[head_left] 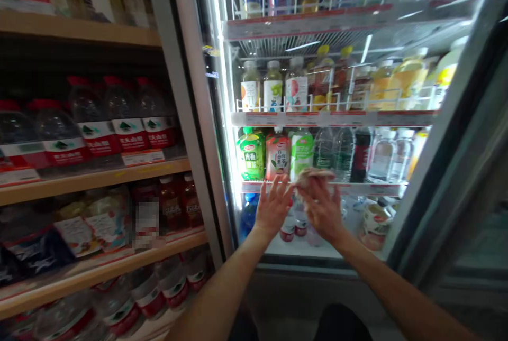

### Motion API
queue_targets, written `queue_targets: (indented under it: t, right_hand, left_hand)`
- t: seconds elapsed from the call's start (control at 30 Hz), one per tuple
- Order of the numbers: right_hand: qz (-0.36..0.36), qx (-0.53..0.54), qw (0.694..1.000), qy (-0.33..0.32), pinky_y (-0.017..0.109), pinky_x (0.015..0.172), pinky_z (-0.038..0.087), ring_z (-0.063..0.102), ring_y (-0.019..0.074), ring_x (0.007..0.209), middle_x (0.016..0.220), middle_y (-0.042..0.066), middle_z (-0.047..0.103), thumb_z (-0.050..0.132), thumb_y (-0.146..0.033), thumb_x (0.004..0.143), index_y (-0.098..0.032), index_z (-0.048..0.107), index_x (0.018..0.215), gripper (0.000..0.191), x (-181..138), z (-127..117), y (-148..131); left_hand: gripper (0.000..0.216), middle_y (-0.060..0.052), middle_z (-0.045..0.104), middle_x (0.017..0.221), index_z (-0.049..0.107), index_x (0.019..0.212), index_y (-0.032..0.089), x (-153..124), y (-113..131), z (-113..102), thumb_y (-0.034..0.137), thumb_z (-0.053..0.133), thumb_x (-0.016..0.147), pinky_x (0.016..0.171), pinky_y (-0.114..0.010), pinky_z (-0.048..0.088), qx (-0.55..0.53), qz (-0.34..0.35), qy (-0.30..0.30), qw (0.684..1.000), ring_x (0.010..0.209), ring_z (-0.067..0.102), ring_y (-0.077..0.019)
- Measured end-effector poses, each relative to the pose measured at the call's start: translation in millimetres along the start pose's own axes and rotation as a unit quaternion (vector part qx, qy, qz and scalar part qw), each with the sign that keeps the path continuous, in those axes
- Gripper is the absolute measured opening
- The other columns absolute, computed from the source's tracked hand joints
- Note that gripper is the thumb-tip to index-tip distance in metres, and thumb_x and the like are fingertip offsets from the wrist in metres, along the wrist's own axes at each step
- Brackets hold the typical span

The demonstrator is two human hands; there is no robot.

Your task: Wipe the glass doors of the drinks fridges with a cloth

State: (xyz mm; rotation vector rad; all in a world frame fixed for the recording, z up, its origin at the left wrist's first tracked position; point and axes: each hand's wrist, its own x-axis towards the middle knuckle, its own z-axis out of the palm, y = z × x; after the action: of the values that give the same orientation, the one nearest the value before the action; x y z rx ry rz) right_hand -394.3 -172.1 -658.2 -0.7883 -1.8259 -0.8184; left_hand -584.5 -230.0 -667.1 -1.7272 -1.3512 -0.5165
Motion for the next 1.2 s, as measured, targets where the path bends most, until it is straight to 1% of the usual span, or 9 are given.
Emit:
queue_targets:
  t: [0.07,0.2,0.33,0.47,0.63,0.77,0.93,1.1,1.2]
  right_hand:
    - [-0.021,0.003,1.000,-0.018,0.052,0.108,0.018,0.040,0.0257,0.128,0.136,0.006,0.047,0.047,-0.022,0.082,-0.034,0.050,0.126,0.046,6.2,1.8,-4.3]
    - [0.117,-0.036,0.990,0.069,0.052,0.105,0.021,0.030,0.0291,0.134,0.141,0.012,0.039,0.045,-0.023,0.084,-0.026,0.049,0.130,0.046,14.9,2.2,2.8]
    - [-0.072,0.025,0.997,-0.028,0.050,0.110,0.010,0.033,0.0235,0.132,0.138,0.003,0.045,0.048,-0.022,0.083,-0.035,0.047,0.130,0.048,27.0,-0.4,2.8]
    - [0.031,0.013,0.999,0.018,0.052,0.110,0.007,0.027,0.0256,0.135,0.142,0.005,0.039,0.047,-0.023,0.084,-0.032,0.047,0.130,0.047,42.0,-0.2,-7.2]
    - [-0.198,0.054,0.977,-0.060,0.047,0.112,-0.006,0.026,0.0185,0.136,0.138,-0.002,0.045,0.046,-0.020,0.084,-0.033,0.052,0.124,0.042,46.3,4.6,-30.3]
    - [-0.038,0.045,0.998,-0.024,0.053,0.110,-0.004,0.022,0.0246,0.137,0.144,0.004,0.037,0.048,-0.022,0.083,-0.031,0.045,0.131,0.049,57.8,6.9,-43.4]
    - [-0.206,0.071,0.973,-0.073,0.047,0.112,-0.007,0.027,0.0189,0.135,0.139,-0.001,0.045,0.044,-0.022,0.086,-0.033,0.050,0.125,0.042,63.2,8.7,-52.4]
    - [0.046,0.005,0.998,0.039,0.052,0.109,0.009,0.026,0.0252,0.135,0.143,0.005,0.038,0.045,-0.024,0.085,-0.031,0.051,0.126,0.042,49.0,-0.6,-7.6]
    - [0.020,-0.021,0.999,0.033,0.050,0.108,0.017,0.036,0.0260,0.130,0.139,0.007,0.043,0.047,-0.025,0.085,-0.031,0.056,0.121,0.038,19.4,-10.9,46.2]
  left_hand:
    - [0.062,-0.008,0.036,0.144,0.029,0.139,0.023,-1.1,-5.3,0.1,0.037,0.053,0.083,0.110,-0.050,0.024,-0.016,-0.005,0.015,1.000,0.136,0.026,-0.0235]
    - [0.074,-0.014,0.035,0.144,0.030,0.139,0.021,-2.3,-20.1,-3.8,0.042,0.062,0.076,0.111,-0.050,0.021,-0.046,-0.059,0.026,0.997,0.136,0.026,-0.0258]
    - [0.074,-0.015,0.031,0.146,0.031,0.139,0.021,-0.5,-39.3,-12.7,0.043,0.063,0.075,0.109,-0.052,0.023,-0.040,-0.109,0.057,0.992,0.138,0.021,-0.0299]
    - [0.076,-0.016,0.029,0.147,0.019,0.143,0.021,-1.5,-56.4,-18.6,0.042,0.057,0.081,0.108,-0.053,0.024,-0.030,-0.129,0.078,0.988,0.138,0.020,-0.0295]
    - [0.076,-0.017,0.027,0.147,0.016,0.143,0.020,-11.5,-70.2,-20.2,0.044,0.054,0.082,0.107,-0.054,0.026,-0.023,-0.146,0.068,0.987,0.138,0.020,-0.0309]
    - [0.075,-0.018,0.026,0.147,0.020,0.142,0.018,-19.1,-81.4,-21.9,0.042,0.056,0.081,0.106,-0.055,0.025,-0.019,-0.157,0.052,0.986,0.137,0.020,-0.0326]
    - [0.072,-0.020,0.028,0.146,0.021,0.141,0.016,-22.9,-92.7,-24.0,0.041,0.053,0.082,0.106,-0.055,0.026,-0.022,-0.156,0.054,0.986,0.137,0.021,-0.0332]
    - [0.071,-0.018,0.024,0.148,0.021,0.141,0.017,-23.8,-93.2,-19.2,0.045,0.049,0.083,0.106,-0.055,0.024,-0.048,-0.160,0.087,0.982,0.137,0.020,-0.0336]
    - [0.068,-0.018,0.023,0.148,0.021,0.142,0.017,-24.0,-88.8,-16.0,0.042,0.048,0.084,0.107,-0.055,0.022,-0.064,-0.157,0.069,0.983,0.138,0.019,-0.0334]
